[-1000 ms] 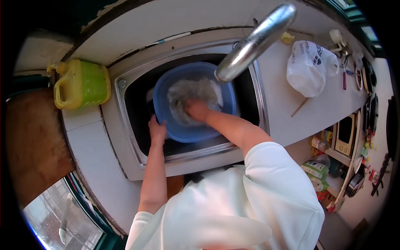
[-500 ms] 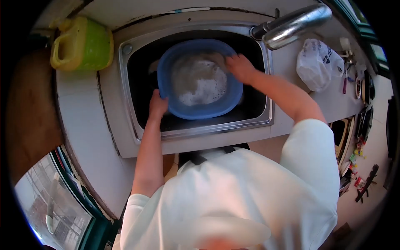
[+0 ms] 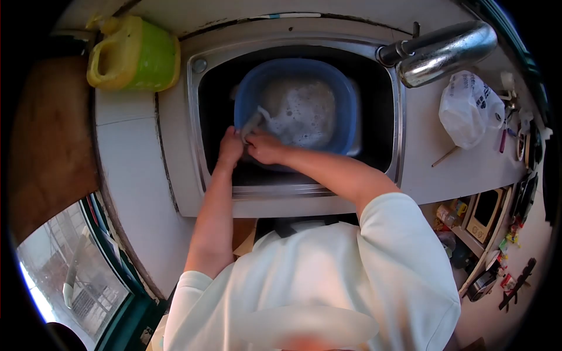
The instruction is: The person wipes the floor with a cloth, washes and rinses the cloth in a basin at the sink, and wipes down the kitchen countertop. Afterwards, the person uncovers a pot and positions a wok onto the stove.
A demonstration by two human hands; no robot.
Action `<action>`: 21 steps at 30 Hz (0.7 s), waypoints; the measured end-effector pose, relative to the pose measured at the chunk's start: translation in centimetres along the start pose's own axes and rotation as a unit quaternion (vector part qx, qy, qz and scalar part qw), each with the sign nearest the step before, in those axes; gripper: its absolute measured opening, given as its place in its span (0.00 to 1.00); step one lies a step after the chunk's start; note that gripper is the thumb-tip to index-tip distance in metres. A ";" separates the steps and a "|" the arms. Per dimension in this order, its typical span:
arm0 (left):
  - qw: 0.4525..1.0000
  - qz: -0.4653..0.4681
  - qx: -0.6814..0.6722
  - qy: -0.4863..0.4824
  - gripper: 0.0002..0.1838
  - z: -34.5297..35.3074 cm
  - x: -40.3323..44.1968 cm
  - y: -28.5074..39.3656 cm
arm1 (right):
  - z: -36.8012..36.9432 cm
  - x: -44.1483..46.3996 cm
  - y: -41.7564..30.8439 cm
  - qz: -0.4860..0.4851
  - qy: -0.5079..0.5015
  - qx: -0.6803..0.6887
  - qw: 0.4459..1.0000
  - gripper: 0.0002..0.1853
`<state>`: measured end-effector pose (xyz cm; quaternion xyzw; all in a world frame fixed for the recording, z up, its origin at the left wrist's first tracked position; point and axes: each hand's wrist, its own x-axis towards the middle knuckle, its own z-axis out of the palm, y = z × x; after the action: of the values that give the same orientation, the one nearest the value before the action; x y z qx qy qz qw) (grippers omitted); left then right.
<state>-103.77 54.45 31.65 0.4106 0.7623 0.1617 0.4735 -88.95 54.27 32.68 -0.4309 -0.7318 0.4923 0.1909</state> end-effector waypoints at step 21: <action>0.938 0.245 0.231 0.081 0.37 -2.9 -13.3 15.8 | -17.2 -9.5 2.9 0.092 0.222 -0.077 0.968 0.19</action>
<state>-95.88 54.12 51.00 0.6683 0.6900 0.1247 0.2484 -70.29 56.47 39.10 -0.6083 -0.6638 0.3425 0.2685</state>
